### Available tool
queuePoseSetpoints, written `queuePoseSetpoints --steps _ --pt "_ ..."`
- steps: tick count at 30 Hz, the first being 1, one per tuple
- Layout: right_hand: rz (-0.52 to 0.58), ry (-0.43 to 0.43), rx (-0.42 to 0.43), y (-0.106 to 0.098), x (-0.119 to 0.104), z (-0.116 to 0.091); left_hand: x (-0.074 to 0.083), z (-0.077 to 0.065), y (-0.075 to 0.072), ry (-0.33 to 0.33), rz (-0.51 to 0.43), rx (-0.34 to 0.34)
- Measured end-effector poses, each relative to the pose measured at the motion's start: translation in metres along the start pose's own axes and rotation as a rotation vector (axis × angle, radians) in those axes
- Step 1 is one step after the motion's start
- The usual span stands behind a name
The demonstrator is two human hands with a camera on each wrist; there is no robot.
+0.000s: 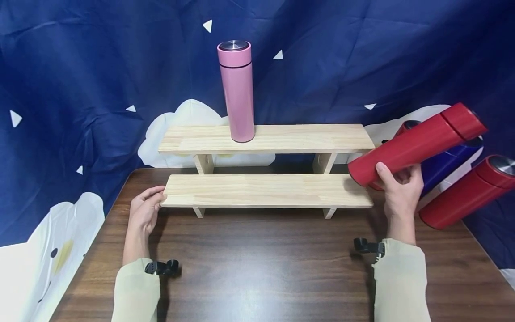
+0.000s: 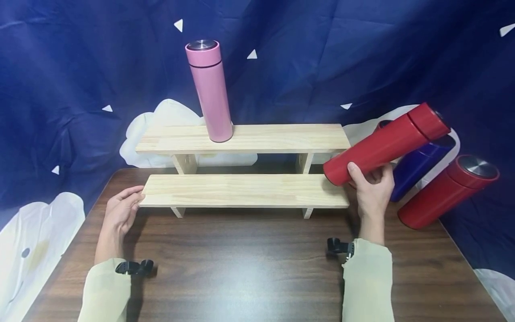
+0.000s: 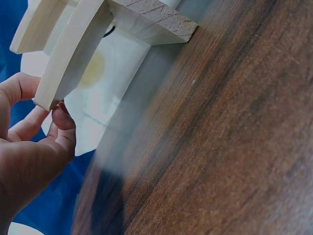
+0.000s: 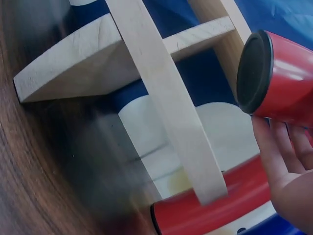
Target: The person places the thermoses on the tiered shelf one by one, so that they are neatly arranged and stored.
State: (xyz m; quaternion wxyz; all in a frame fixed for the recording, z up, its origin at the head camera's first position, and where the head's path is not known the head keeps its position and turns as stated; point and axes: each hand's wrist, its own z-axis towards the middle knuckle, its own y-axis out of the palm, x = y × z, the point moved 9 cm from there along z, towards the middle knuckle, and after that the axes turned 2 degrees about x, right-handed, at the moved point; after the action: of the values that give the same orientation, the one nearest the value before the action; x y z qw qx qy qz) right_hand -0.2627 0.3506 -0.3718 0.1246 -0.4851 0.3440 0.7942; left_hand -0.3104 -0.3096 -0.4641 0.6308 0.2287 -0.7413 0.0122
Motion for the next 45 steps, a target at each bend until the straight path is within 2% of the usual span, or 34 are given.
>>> queuePoseSetpoints --steps 6,10,17,28,34,41,45 --pt "-0.038 -0.039 0.037 0.009 -0.006 -0.003 0.001 0.000 0.000 0.000 0.014 0.002" --pt "-0.024 -0.041 0.040 0.017 -0.010 -0.004 0.000 0.000 -0.001 0.000 0.016 0.004" --pt "0.003 -0.040 -0.017 0.037 -0.016 -0.006 -0.001 0.003 -0.001 0.009 -0.017 -0.009" --pt "0.073 -0.001 -0.123 0.072 -0.016 -0.012 -0.001 0.002 -0.001 -0.005 0.000 -0.001" --pt "-0.006 -0.037 -0.175 0.095 -0.021 -0.013 -0.001 0.001 -0.001 0.005 -0.016 -0.012" --pt "-0.067 -0.032 -0.215 0.115 -0.019 -0.012 -0.001 0.001 -0.001 0.008 -0.016 -0.024" --pt "-0.112 -0.070 -0.233 0.124 -0.020 -0.011 -0.001 0.001 0.000 0.005 -0.011 -0.020"
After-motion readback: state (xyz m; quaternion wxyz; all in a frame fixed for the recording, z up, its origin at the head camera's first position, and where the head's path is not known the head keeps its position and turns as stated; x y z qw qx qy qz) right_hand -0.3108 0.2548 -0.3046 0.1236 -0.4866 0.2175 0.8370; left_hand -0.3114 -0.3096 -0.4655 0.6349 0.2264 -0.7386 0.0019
